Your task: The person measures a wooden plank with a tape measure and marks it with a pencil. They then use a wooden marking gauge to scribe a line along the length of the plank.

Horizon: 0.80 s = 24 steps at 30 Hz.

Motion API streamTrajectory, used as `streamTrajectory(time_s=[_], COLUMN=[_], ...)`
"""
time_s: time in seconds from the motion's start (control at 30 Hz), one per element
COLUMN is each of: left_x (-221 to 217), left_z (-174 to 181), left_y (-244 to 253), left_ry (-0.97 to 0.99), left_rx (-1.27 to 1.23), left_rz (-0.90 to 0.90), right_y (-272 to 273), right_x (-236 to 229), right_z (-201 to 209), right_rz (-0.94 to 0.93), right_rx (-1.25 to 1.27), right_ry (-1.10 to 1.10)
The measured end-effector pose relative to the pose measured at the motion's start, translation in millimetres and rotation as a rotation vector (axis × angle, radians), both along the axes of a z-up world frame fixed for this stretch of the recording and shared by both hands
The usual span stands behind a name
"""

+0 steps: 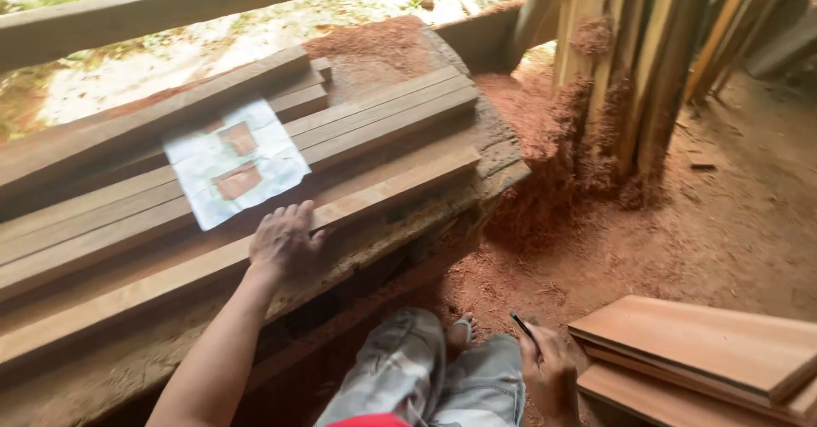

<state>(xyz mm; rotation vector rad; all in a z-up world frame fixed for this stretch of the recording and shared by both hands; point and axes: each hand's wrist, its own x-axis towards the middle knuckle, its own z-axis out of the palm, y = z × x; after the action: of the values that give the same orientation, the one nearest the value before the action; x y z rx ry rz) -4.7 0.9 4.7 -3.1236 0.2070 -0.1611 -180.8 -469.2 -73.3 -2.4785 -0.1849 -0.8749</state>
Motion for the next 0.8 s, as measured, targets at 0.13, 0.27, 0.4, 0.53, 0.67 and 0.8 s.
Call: streamTrajectory(time_s=[0.13, 0.27, 0.4, 0.53, 0.67, 0.8], left_x=[0.2, 4.1, 14.8, 13.6, -47.6, -81.9], left_z=[13.6, 7.2, 8.4, -51.5, -26.3, -37.3], left_y=[-4.0, -7.8, -8.8, 7.9, -19.6, -30.3], left_ry=[0.101, 0.044, -0.002, -0.219, -0.141, -0.199], left_rx=[-0.033, -0.082, -0.089, -0.19, -0.228, -0.2], left_rz=[0.034, 0.03, -0.005, 0.053, 0.183, 0.048], right_y=[-28.6, -85.1, -31.7, 18.5, 47.2, 65.4], right_x=[-25.1, -33.0, -23.9, 48.7, 117.8, 151.6], right_z=[-23.7, -68.0, -45.6, -51.6, -9.5, 20.3], right_rz=[-0.095, 0.006, -0.22, -0.029, 0.222, 0.161], right_rx=[0.095, 0.266, 0.301, 0.328, 0.103, -0.359], right_ry=[0.042, 0.077, 0.196, -0.02, -0.084, 0.019])
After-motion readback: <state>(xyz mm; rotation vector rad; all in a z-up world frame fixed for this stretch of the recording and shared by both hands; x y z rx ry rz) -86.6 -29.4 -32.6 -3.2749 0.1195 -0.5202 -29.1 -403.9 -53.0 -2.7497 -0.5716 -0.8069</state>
